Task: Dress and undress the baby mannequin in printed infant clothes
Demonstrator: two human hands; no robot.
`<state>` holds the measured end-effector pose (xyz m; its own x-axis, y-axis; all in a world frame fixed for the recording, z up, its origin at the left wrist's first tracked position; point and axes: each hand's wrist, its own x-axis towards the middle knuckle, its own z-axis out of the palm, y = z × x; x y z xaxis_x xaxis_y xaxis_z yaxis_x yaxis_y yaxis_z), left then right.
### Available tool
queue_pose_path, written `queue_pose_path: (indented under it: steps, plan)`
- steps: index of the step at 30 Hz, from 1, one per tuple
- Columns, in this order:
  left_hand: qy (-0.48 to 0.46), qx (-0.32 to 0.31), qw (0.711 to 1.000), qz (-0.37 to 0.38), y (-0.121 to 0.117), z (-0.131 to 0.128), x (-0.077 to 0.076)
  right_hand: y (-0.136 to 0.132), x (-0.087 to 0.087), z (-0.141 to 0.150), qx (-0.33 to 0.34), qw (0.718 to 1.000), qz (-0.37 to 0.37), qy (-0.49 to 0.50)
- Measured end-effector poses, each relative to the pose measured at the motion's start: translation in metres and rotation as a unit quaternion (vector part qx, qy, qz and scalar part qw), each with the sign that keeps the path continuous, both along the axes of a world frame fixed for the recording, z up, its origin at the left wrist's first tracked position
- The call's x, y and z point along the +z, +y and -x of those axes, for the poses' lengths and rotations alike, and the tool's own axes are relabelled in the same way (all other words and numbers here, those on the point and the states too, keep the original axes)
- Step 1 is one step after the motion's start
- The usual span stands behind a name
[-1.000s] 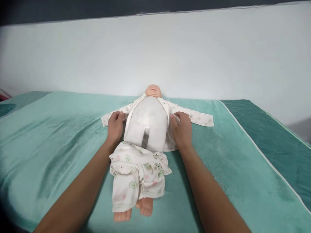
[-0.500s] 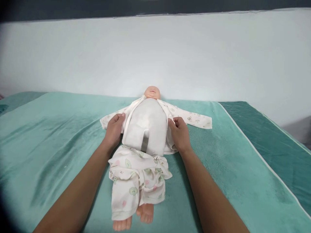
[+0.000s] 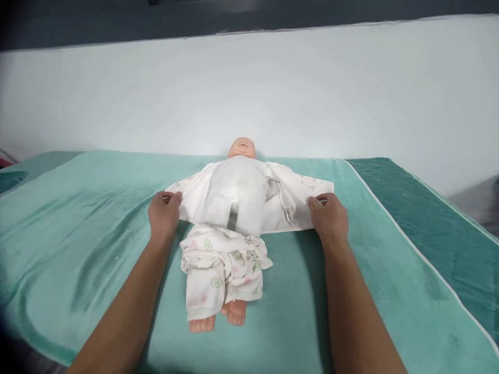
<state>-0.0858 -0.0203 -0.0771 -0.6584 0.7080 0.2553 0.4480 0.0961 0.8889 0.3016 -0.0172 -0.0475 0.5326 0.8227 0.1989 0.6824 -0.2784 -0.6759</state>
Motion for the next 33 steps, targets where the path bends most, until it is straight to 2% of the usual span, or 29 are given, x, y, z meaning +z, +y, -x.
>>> queue_pose_path:
  steps: [3,5,8,10,11,13,15,17,20,23,26,29,31,33]
  plan:
    - [0.055,0.017,0.998,-0.007,-0.003,0.005,-0.001,-0.001,-0.003,-0.007,-0.029,0.998,-0.009,-0.048]
    - [0.073,0.024,0.997,0.000,-0.004,0.006,-0.001,-0.002,-0.004,-0.003,-0.010,0.994,-0.054,-0.092]
    - [0.108,0.036,0.993,-0.023,-0.005,0.000,0.002,-0.007,0.000,0.018,0.111,0.974,-0.166,-0.105]
    - [0.136,0.023,0.987,-0.084,-0.007,-0.009,0.005,-0.017,0.006,0.037,0.241,0.953,-0.181,-0.008]
    - [0.128,-0.004,0.985,-0.112,-0.009,-0.015,0.007,-0.023,0.009,0.047,0.314,0.936,-0.146,0.063]
    - [0.049,-0.105,0.986,-0.122,-0.015,-0.026,0.011,-0.035,0.017,0.062,0.439,0.882,-0.047,0.166]
    - [-0.053,-0.212,0.972,-0.092,-0.022,-0.034,0.015,-0.043,0.025,0.069,0.516,0.830,0.027,0.210]
    - [-0.070,-0.253,0.960,-0.093,-0.028,-0.039,0.020,-0.047,0.031,0.068,0.561,0.794,0.069,0.224]
    - [0.053,-0.219,0.962,-0.152,-0.032,-0.040,0.024,-0.048,0.037,0.061,0.597,0.764,0.105,0.220]
    - [0.138,-0.163,0.966,-0.148,-0.028,-0.035,0.022,-0.048,0.041,0.058,0.597,0.765,0.134,0.202]
    - [0.116,-0.073,0.986,-0.097,-0.021,-0.022,0.015,-0.051,0.044,0.057,0.593,0.767,0.159,0.187]
    - [0.084,0.017,0.994,-0.074,-0.016,-0.005,0.009,-0.053,0.045,0.056,0.609,0.757,0.151,0.181]
    - [0.089,0.036,0.992,-0.078,-0.014,-0.001,0.008,-0.054,0.044,0.056,0.622,0.751,0.138,0.176]
    - [0.098,0.025,0.989,-0.104,-0.015,-0.005,0.009,-0.055,0.044,0.055,0.627,0.750,0.128,0.170]
